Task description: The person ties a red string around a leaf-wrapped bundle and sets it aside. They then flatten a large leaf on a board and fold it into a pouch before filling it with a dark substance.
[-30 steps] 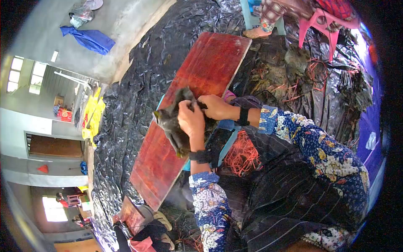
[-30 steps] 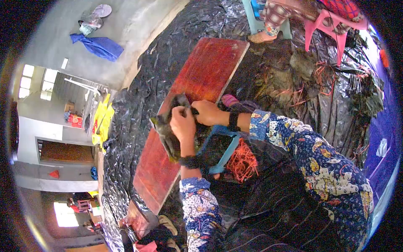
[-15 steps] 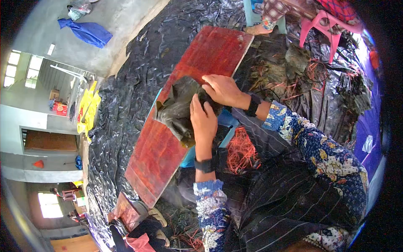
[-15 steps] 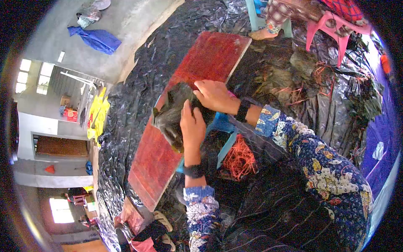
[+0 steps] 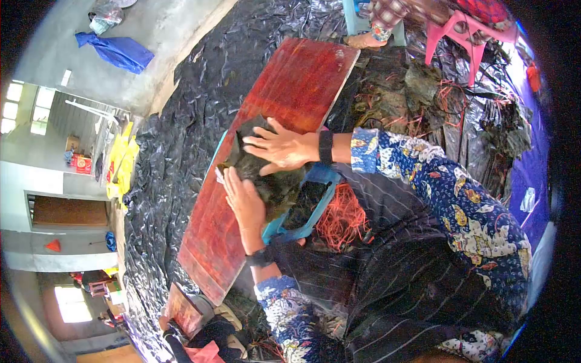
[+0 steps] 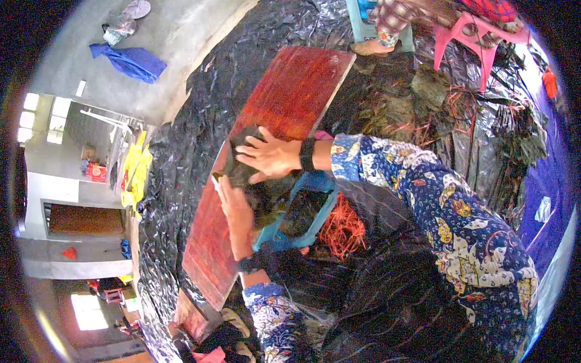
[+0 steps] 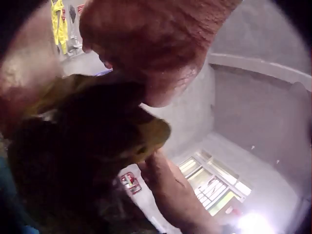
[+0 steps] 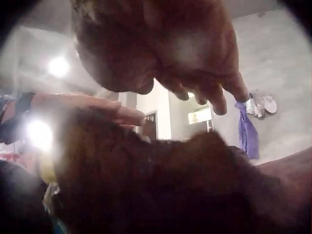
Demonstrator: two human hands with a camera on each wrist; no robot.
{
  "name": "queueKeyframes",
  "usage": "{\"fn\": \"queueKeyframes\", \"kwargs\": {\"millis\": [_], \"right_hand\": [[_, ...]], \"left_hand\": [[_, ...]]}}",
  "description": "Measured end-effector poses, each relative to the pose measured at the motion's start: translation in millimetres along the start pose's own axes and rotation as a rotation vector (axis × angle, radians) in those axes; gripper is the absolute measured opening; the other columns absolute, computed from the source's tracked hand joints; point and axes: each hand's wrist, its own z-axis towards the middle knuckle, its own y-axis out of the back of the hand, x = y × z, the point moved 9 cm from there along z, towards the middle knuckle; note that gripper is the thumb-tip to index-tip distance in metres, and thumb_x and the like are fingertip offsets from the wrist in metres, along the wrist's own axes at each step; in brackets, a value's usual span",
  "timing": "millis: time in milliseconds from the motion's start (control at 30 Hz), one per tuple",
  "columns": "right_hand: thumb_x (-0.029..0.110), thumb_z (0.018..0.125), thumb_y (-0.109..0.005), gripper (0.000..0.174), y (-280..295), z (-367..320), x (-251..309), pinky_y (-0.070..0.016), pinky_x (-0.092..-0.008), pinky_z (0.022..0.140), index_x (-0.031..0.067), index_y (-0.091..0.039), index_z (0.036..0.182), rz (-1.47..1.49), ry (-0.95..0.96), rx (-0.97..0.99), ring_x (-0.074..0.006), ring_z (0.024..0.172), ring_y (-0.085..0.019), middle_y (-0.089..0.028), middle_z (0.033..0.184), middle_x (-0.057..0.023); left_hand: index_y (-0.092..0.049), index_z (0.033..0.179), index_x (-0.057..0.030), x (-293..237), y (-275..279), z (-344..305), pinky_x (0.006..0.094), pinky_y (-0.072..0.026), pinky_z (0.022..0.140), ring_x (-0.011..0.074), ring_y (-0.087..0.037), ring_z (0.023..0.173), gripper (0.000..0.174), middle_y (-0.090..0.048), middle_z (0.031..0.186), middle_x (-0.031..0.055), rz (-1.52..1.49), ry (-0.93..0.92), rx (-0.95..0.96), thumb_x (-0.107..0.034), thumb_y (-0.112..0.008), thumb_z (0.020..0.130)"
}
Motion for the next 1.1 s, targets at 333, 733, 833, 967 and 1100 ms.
{"fn": "queueKeyframes", "kwargs": {"millis": [333, 733, 833, 967, 1100], "right_hand": [[0.061, 0.092, -0.035, 0.078, -45.5, -16.5, -21.3, -0.0155, -0.0706, 0.104, 0.0033, -0.028, 0.145, 0.071, 0.013, 0.339, -0.0309, 0.142, -0.021, -0.025, 0.153, -0.0107], [0.054, 0.093, -0.040, 0.073, -28.2, -14.1, -22.8, -0.0174, -0.0661, 0.106, 0.0022, -0.029, 0.144, 0.048, 0.014, 0.279, -0.0316, 0.142, -0.020, -0.026, 0.152, -0.0133], [0.053, 0.093, -0.042, 0.073, -23.2, -14.0, -18.4, -0.0185, -0.0649, 0.106, 0.0016, -0.030, 0.143, 0.038, 0.023, 0.246, -0.0300, 0.142, -0.021, -0.027, 0.152, -0.0124], [0.056, 0.092, -0.039, 0.073, -24.6, -17.3, -12.1, -0.0173, -0.0648, 0.107, 0.0030, -0.034, 0.142, 0.016, 0.007, 0.225, -0.0284, 0.141, -0.025, -0.031, 0.150, -0.0128], [0.055, 0.092, -0.041, 0.071, -20.6, -16.9, -12.7, -0.0170, -0.0649, 0.107, 0.0031, -0.035, 0.141, 0.027, 0.003, 0.219, -0.0281, 0.140, -0.025, -0.032, 0.149, -0.0121]], "left_hand": [[-0.018, 0.148, -0.0067, -2.9, -8.2, -27.5, 0.0596, -0.0152, 0.110, 0.0377, -0.016, 0.142, 0.078, -0.019, 0.153, 0.0190, 0.119, 0.081, 0.236, -0.040, -0.056, 0.089], [-0.036, 0.142, -0.0062, -28.2, -19.1, -2.4, 0.0543, -0.0194, 0.111, 0.0375, -0.026, 0.138, 0.061, -0.033, 0.148, 0.0177, 0.141, -0.077, 0.112, -0.031, -0.057, 0.090], [-0.036, 0.142, -0.0080, -23.6, -13.0, -0.6, 0.0567, -0.0182, 0.111, 0.0357, -0.025, 0.139, 0.060, -0.034, 0.148, 0.0134, 0.044, -0.084, 0.102, -0.036, -0.053, 0.092], [-0.035, 0.143, -0.0078, -10.3, -10.9, 10.4, 0.0557, -0.0134, 0.112, 0.0347, -0.024, 0.140, 0.054, -0.033, 0.149, 0.0137, -0.074, -0.021, 0.232, -0.036, -0.043, 0.097], [-0.037, 0.141, -0.0064, 42.7, -33.1, 36.9, 0.0538, -0.0165, 0.112, 0.0330, -0.025, 0.140, 0.053, -0.033, 0.148, 0.0160, -0.017, 0.124, 0.314, -0.038, -0.038, 0.098]]}}
